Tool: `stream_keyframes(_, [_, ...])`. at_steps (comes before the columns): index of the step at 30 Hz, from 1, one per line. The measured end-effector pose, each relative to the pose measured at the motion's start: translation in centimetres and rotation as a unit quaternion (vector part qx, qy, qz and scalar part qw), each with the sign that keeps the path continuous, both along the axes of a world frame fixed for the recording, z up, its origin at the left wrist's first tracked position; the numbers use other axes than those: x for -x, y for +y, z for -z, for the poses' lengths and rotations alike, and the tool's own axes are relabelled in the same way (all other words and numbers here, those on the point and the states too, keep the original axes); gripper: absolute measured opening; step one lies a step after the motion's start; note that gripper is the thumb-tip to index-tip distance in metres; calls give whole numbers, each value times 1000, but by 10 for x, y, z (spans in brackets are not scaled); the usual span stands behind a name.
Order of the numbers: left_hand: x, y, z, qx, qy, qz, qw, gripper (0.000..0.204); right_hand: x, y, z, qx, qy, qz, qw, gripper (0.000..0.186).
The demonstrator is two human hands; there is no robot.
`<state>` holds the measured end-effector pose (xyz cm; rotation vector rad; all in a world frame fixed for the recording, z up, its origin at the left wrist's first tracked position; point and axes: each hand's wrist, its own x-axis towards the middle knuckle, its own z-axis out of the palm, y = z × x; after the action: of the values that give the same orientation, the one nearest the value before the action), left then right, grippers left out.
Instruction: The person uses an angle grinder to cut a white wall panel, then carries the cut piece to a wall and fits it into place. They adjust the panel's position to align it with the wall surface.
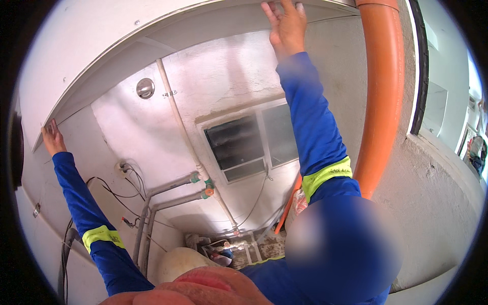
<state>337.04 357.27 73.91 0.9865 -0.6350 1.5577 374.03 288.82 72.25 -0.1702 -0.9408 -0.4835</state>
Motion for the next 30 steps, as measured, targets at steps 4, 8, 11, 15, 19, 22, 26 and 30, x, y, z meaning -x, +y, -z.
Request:
stream_keyframes(4, [-57, -113, 5, -23, -29, -39, 999, 87, 7, 3, -2, -7, 19, 4, 1000, 91])
stream_keyframes(8, [-104, -230, 16, 9, 36, 70, 997, 110, 8, 2, -2, -2, 15, -3, 1000, 93])
stream_keyframes(11, [-110, -267, 12, 4, 35, 101, 994, 119, 8, 1, -2, 6, 23, -10, 1000, 95])
stream_keyframes(15, [-109, -265, 4, 27, 21, 63, 997, 118, 8, 0, -1, 8, 26, -25, 999, 97])
stream_keyframes(19, [-109, -257, 3, 36, 28, 51, 998, 115, 7, -1, 1, 19, -3, -46, 999, 98])
stream_keyframes(22, [-110, -258, 4, 37, 25, 40, 998, 114, 5, -2, 0, 19, 9, -47, 999, 97])
stream_keyframes(26, [-110, -255, 3, 24, 8, 19, 999, 113, 3, -1, -1, 25, 4, -34, 999, 98])
stream_keyframes(30, [-111, -248, 3, 28, 4, 10, 1000, 113, -1, 2, -2, 15, 19, -27, 999, 99])
